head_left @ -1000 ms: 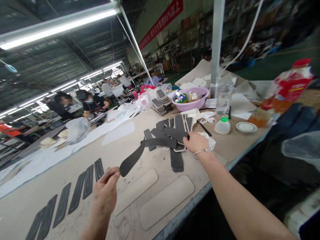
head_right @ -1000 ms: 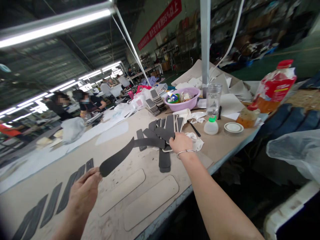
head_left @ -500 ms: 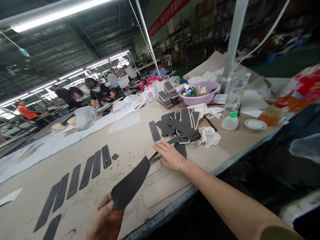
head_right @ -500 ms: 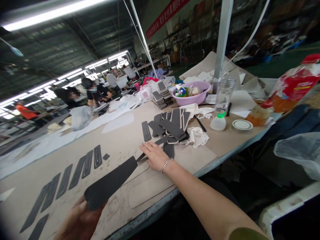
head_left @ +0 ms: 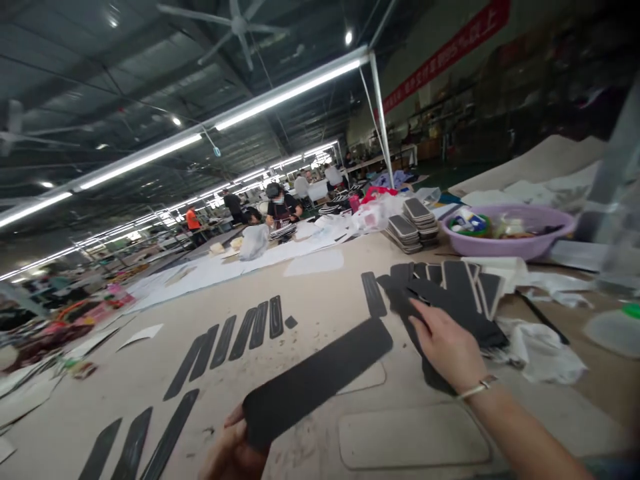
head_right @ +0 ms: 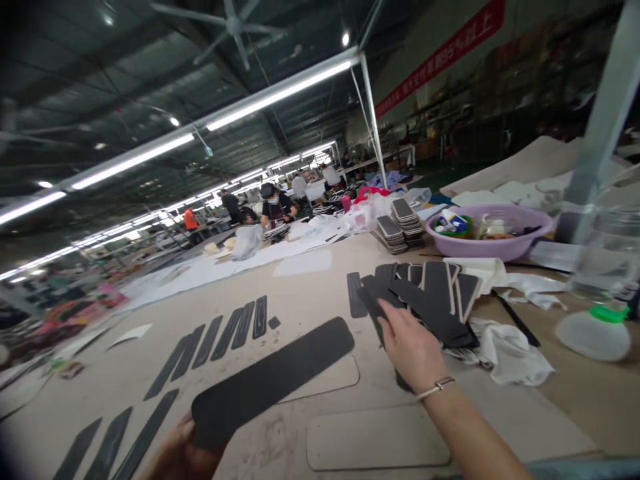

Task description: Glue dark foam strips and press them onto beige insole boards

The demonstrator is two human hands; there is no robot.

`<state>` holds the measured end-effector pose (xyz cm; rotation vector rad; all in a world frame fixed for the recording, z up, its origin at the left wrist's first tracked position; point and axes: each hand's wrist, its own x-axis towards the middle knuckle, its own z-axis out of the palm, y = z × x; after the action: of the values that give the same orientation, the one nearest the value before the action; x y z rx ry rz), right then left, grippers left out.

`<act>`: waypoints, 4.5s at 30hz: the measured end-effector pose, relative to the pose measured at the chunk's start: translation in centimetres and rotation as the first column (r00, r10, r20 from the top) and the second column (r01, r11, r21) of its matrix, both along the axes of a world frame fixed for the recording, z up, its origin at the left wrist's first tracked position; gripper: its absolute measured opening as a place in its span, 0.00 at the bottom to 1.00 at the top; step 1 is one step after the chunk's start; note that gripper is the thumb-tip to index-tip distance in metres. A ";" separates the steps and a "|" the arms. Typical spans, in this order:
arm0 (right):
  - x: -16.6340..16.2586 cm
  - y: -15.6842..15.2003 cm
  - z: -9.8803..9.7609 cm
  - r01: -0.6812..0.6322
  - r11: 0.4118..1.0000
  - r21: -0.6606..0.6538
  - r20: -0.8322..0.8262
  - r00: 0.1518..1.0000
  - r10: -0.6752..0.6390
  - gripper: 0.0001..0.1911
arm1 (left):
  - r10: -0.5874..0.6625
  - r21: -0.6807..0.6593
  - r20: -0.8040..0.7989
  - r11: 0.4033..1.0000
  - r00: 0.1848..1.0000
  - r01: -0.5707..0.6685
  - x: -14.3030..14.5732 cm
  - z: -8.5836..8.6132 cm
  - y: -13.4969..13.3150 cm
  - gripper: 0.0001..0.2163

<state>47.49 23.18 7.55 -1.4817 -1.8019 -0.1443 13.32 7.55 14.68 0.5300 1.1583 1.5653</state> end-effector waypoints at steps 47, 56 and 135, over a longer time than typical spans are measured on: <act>-7.3 0.6 -5.2 -0.371 0.620 -0.691 -0.468 0.884 0.006 0.13 | -0.098 -0.360 -0.290 0.933 0.952 -0.014 -5.4 -10.9 7.0 0.12; -7.5 1.1 -6.7 -0.209 0.685 -0.698 -0.231 0.971 0.061 0.11 | -0.413 -0.495 -0.786 0.866 0.459 -0.069 -6.5 -13.3 10.2 0.18; -8.4 0.6 -6.5 -0.140 0.700 -0.701 0.062 0.965 0.255 0.09 | -0.280 -0.446 -0.885 0.741 -0.373 0.503 8.0 -13.2 11.7 0.32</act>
<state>39.06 23.76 1.10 -1.7834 -2.2720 0.6196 21.36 19.29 1.50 2.3793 1.5599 0.1327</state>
